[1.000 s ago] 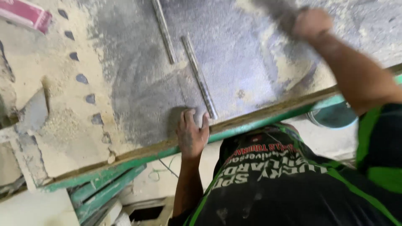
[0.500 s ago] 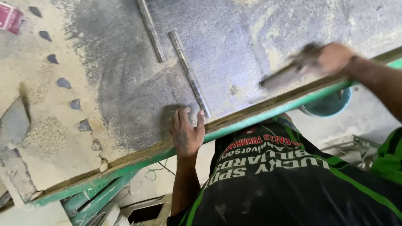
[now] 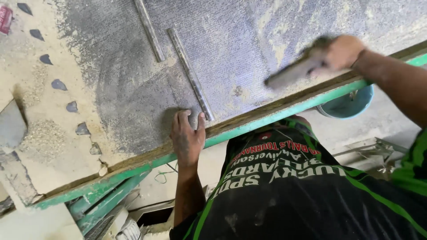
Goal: Manually clearing and sorting fine grain or material on a mesh shaker screen using a handheld scraper.
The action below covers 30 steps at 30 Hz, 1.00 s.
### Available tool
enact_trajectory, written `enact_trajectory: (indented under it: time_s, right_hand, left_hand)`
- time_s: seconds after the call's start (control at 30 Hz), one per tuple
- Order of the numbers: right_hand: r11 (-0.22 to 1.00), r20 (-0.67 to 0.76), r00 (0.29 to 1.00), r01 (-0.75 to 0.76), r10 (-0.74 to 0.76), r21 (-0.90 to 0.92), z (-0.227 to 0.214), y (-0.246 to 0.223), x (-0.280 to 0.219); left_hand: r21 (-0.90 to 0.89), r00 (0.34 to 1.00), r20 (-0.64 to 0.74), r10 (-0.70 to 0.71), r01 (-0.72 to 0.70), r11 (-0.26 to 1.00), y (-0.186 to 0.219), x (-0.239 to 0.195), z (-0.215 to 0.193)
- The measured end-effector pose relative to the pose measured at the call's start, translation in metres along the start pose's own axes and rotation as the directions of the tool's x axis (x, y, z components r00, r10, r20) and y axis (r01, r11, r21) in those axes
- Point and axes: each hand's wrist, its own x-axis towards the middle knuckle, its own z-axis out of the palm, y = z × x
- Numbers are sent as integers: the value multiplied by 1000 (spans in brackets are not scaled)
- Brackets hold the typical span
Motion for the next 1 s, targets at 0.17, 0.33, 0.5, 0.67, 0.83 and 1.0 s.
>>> enact_trajectory:
  time_s: [0.17, 0.33, 0.5, 0.67, 0.83, 1.0]
  right_hand:
    - [861, 58, 888, -458, 457, 219, -28, 32, -34]
    - [940, 162, 929, -341, 334, 18, -22, 13, -27]
    - [992, -60, 998, -19, 27, 126, -98, -51, -12]
    - [668, 71, 730, -656, 680, 352, -51, 96, 31]
    - [827, -174, 817, -502, 550, 253, -86, 49, 15]
    - [959, -98, 957, 279, -273, 55, -139, -70, 38]
  left_hand:
    - [25, 997, -68, -34, 36, 999, 7, -12, -3]
    - [19, 992, -108, -58, 60, 998, 8, -5, 1]
    - [22, 991, -118, -64, 67, 998, 2, -2, 4]
    - [65, 987, -121, -105, 114, 991, 2, -9, 9]
    - [61, 977, -171, -129, 141, 988, 5, -10, 14]
    - [76, 957, -279, -80, 106, 992, 5, -11, 15]
